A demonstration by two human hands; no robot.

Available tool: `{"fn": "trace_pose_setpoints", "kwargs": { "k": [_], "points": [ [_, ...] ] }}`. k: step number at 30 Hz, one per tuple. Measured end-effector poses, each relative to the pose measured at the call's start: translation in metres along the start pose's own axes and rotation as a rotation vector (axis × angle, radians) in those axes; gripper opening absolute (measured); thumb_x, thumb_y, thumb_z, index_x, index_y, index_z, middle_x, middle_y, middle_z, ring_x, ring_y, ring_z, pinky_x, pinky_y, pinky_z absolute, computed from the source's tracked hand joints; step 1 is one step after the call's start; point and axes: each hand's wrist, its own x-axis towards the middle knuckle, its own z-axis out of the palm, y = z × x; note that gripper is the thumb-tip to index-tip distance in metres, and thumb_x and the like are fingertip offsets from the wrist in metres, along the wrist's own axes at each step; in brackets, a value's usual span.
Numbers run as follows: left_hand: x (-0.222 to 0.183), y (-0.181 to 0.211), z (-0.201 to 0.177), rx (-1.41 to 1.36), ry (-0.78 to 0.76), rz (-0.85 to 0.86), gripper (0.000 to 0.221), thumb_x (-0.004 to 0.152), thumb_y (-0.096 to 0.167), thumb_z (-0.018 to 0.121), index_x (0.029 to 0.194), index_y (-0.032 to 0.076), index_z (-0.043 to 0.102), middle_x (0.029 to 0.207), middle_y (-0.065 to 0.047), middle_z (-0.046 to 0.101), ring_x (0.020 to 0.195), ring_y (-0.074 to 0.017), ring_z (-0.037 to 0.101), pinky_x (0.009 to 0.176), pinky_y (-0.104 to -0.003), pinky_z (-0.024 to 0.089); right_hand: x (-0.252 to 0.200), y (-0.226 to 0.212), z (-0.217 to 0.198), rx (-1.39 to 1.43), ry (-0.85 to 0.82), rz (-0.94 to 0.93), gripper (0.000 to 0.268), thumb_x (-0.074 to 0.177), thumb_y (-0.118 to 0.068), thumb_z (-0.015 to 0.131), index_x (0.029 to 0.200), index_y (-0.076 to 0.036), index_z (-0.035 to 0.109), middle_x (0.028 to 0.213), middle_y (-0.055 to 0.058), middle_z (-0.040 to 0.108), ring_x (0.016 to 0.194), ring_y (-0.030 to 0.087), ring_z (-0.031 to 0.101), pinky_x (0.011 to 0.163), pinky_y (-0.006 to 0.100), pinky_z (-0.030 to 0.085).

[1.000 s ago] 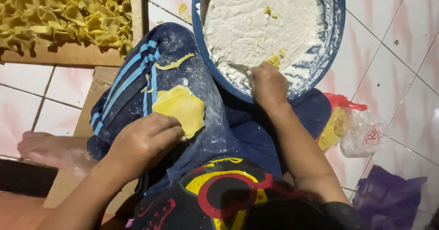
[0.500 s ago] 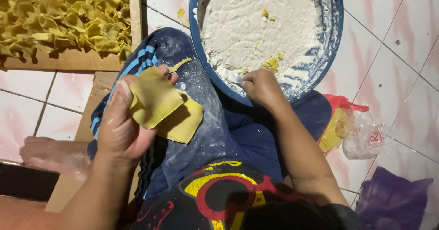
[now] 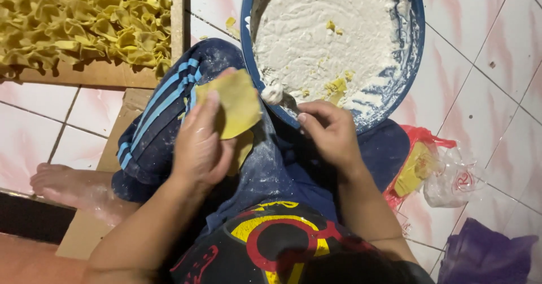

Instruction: Manually preparing small dough balls or dumplings by placing filling on square dough sheets and folding them.

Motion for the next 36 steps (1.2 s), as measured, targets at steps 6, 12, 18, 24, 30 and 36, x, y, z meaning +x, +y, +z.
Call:
{"fn": "trace_pose_setpoints", "kwargs": {
  "k": [6,12,18,24,30,36],
  "points": [
    [0.010,-0.034,0.004,-0.174,-0.068,-0.079,0.044,0.108,0.032,0.043,0.137,0.002,0.055,0.135,-0.026,0.064,0.117,-0.0393,0.068,0.105,-0.060,0.054,-0.016,-0.018,0.033,-0.069,0.185,-0.445,0.020,0.088,0.004,0.077,0.107,-0.004,0.080,0.097,0.011,0.076,0.087,0.021,0.071,0.079,0.033,0.056],
    [0.012,-0.013,0.005,-0.216,-0.031,-0.048,0.047,0.107,0.035,0.044,0.135,-0.001,0.057,0.121,-0.024,0.069,0.107,-0.0350,0.072,0.102,-0.056,0.057,-0.019,-0.005,0.034,-0.075,0.268,-0.601,0.022,0.085,0.013,0.077,0.104,0.002,0.080,0.091,0.016,0.074,0.079,0.026,0.072,0.071,0.036,0.058],
    [0.011,-0.006,0.009,-0.037,-0.093,-0.016,0.047,0.106,0.035,0.042,0.134,0.001,0.057,0.122,-0.024,0.069,0.107,-0.0367,0.072,0.102,-0.058,0.058,-0.010,-0.011,0.022,-0.129,0.278,-0.615,0.028,0.089,0.011,0.074,0.116,0.004,0.075,0.093,0.017,0.071,0.082,0.029,0.070,0.070,0.036,0.056],
    [0.010,-0.013,0.015,0.171,-0.300,-0.148,0.064,0.105,0.053,0.034,0.121,0.000,0.066,0.105,-0.023,0.073,0.095,-0.0341,0.075,0.094,-0.056,0.060,0.007,-0.027,0.020,-0.049,0.146,-0.781,0.010,0.087,-0.006,0.083,0.096,-0.005,0.082,0.101,0.012,0.063,0.079,0.019,0.060,0.072,0.031,0.055],
    [0.019,-0.011,0.007,-0.010,-0.205,-0.200,0.053,0.106,0.042,0.044,0.120,-0.005,0.063,0.106,-0.022,0.071,0.094,-0.0379,0.075,0.093,-0.060,0.061,0.007,-0.036,0.012,-0.158,0.064,-0.835,0.044,0.089,-0.035,0.081,0.118,-0.003,0.073,0.112,0.014,0.054,0.094,0.028,0.061,0.084,0.037,0.055],
    [0.013,-0.004,0.013,0.369,-0.278,-0.228,0.065,0.104,0.049,0.038,0.116,-0.009,0.066,0.094,-0.025,0.073,0.082,-0.0345,0.077,0.086,-0.055,0.063,0.010,-0.036,0.014,-0.087,0.105,-0.825,0.005,0.092,-0.013,0.079,0.094,-0.008,0.080,0.107,0.013,0.061,0.068,0.018,0.053,0.064,0.030,0.051]
  ]
}}
